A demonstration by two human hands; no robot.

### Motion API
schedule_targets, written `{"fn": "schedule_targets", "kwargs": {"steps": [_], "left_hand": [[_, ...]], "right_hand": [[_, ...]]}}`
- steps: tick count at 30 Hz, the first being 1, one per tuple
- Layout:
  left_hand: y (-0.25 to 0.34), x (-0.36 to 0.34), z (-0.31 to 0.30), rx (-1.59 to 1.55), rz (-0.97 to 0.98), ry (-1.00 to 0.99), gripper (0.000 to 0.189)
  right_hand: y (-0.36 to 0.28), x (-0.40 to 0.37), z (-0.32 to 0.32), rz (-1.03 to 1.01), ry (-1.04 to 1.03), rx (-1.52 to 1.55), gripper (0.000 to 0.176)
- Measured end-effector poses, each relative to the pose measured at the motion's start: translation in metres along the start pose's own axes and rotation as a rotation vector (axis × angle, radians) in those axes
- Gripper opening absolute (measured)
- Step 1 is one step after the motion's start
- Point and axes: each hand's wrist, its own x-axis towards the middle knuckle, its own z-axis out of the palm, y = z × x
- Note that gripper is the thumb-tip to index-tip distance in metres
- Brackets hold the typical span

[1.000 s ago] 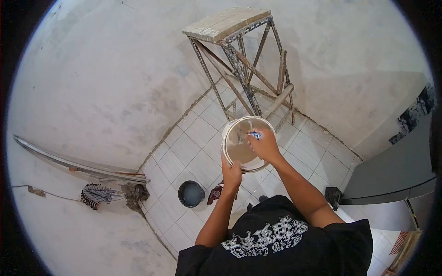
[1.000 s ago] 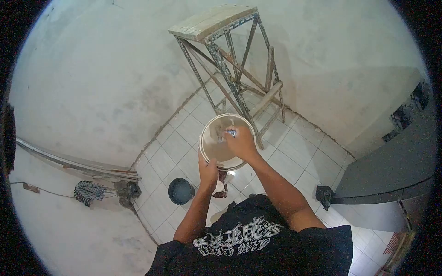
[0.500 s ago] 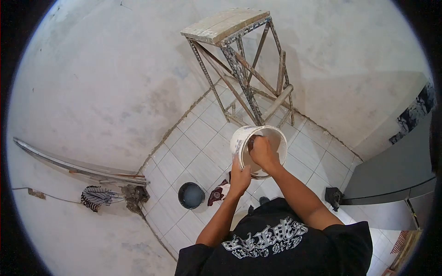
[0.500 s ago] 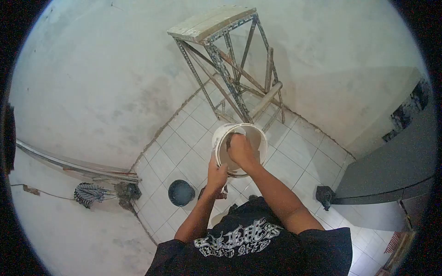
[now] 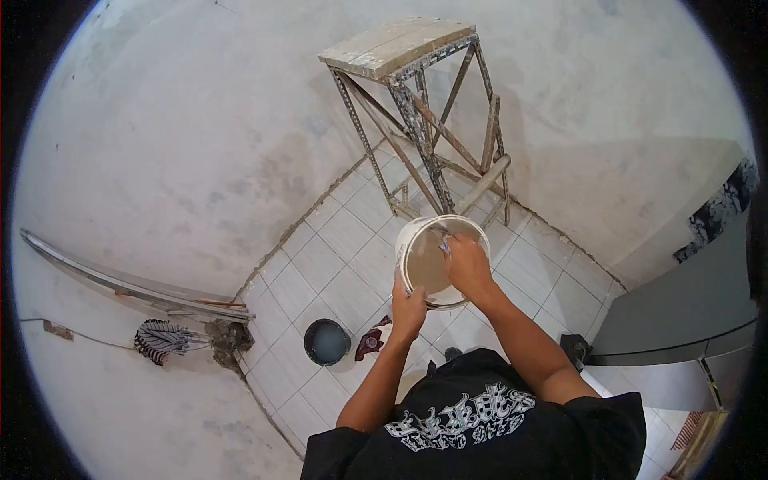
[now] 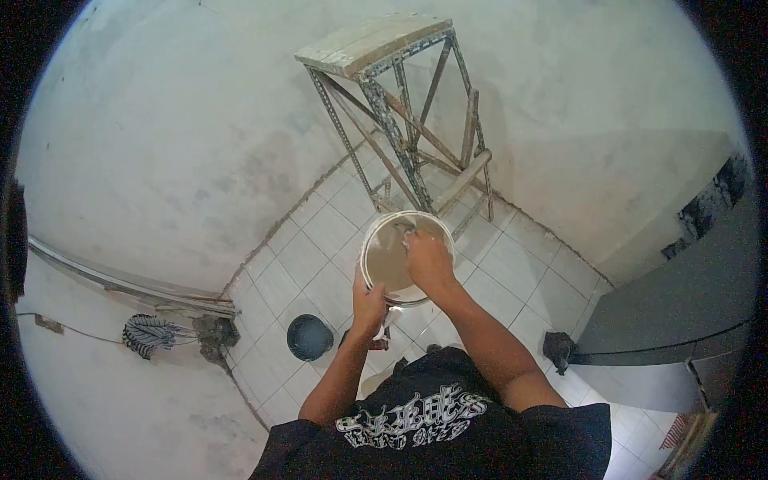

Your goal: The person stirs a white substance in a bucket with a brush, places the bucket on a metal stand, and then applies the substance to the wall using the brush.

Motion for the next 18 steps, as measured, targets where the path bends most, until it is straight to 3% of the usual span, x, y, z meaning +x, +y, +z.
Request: {"fn": "schedule_targets", "kwargs": {"steps": [3, 5, 9, 14, 18], "left_hand": [[-0.002, 0.007, -0.006, -0.026, -0.006, -0.103, 0.061], [-0.003, 0.011, -0.011, 0.152, 0.198, -0.211, 0.059], [0.016, 0.006, -0.008, 0.017, 0.114, -0.255, 0.057], [0.027, 0.004, -0.001, -0.028, 0.026, -0.217, 0.056], [0.02, 0.01, 0.011, 0.022, 0.058, -0.189, 0.057]], "right_hand": [[-0.006, 0.005, 0.0, 0.109, -0.019, 0.065, 0.019], [-0.016, 0.007, -0.013, 0.141, -0.128, 0.009, 0.024], [-0.006, 0.026, -0.019, 0.157, -0.149, 0.027, 0.025], [0.012, 0.034, -0.015, 0.119, -0.033, 0.121, 0.024], [0.004, 0.025, -0.056, 0.083, -0.029, 0.168, 0.024]]}}
